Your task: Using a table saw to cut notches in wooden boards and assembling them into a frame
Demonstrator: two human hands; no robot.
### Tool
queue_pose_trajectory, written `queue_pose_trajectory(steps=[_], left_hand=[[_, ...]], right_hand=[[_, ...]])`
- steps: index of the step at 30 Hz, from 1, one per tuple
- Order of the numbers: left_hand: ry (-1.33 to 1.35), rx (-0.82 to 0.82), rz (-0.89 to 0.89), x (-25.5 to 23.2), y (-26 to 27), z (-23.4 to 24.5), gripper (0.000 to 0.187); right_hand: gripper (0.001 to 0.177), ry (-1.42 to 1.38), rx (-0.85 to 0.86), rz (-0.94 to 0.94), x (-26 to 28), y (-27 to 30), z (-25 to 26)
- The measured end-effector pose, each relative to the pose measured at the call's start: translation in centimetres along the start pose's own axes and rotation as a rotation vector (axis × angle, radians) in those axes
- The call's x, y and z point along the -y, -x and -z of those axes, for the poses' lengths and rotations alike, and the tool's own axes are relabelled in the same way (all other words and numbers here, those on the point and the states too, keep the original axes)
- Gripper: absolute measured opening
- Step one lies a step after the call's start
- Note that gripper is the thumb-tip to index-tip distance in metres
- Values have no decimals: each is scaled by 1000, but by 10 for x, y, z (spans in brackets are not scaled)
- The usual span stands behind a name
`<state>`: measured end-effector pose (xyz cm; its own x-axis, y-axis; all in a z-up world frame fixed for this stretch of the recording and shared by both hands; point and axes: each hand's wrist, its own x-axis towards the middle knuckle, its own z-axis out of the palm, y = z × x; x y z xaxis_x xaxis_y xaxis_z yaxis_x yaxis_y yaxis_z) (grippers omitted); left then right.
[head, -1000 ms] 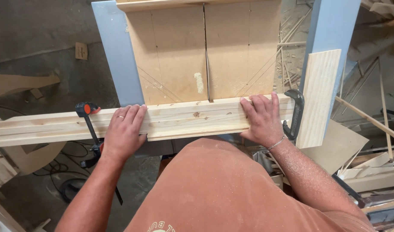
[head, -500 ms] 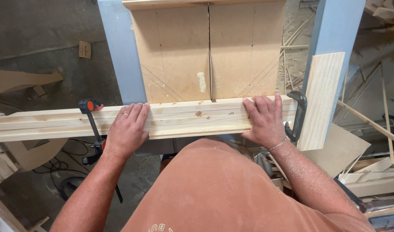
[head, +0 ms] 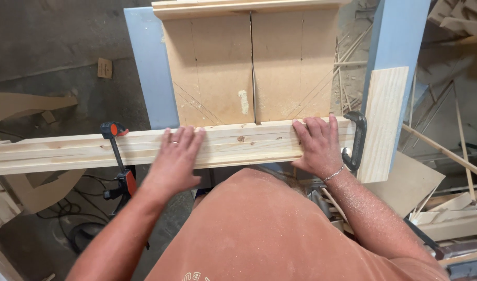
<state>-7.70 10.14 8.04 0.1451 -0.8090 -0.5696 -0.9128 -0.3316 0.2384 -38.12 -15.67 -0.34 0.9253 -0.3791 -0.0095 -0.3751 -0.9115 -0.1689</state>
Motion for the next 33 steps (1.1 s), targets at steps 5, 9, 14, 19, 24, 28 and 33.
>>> queue_pose_trajectory(steps=[5, 9, 14, 19, 24, 28, 33], left_hand=[[-22, -477, -7, -28, -31, -63, 98], [-35, -681, -46, -24, -40, -71, 90], [-37, -721, -74, -14, -53, -50, 97], [-42, -749, -87, 1, -72, -34, 101], [-56, -760, -87, 15, -92, -17, 104], [-74, -751, -83, 32, -115, -5, 111], [-127, -743, -67, 51, -145, 22, 114]], right_hand=[[107, 13, -16, 7, 2, -2, 3], [108, 29, -17, 29, 0, -6, 4], [111, 41, -21, 22, -10, -25, 1], [112, 52, -47, 35, -21, -53, 1], [116, 36, -60, 62, -38, -83, -1], [117, 38, -57, 64, -51, -111, -5], [117, 12, -48, 71, -71, -156, -6]])
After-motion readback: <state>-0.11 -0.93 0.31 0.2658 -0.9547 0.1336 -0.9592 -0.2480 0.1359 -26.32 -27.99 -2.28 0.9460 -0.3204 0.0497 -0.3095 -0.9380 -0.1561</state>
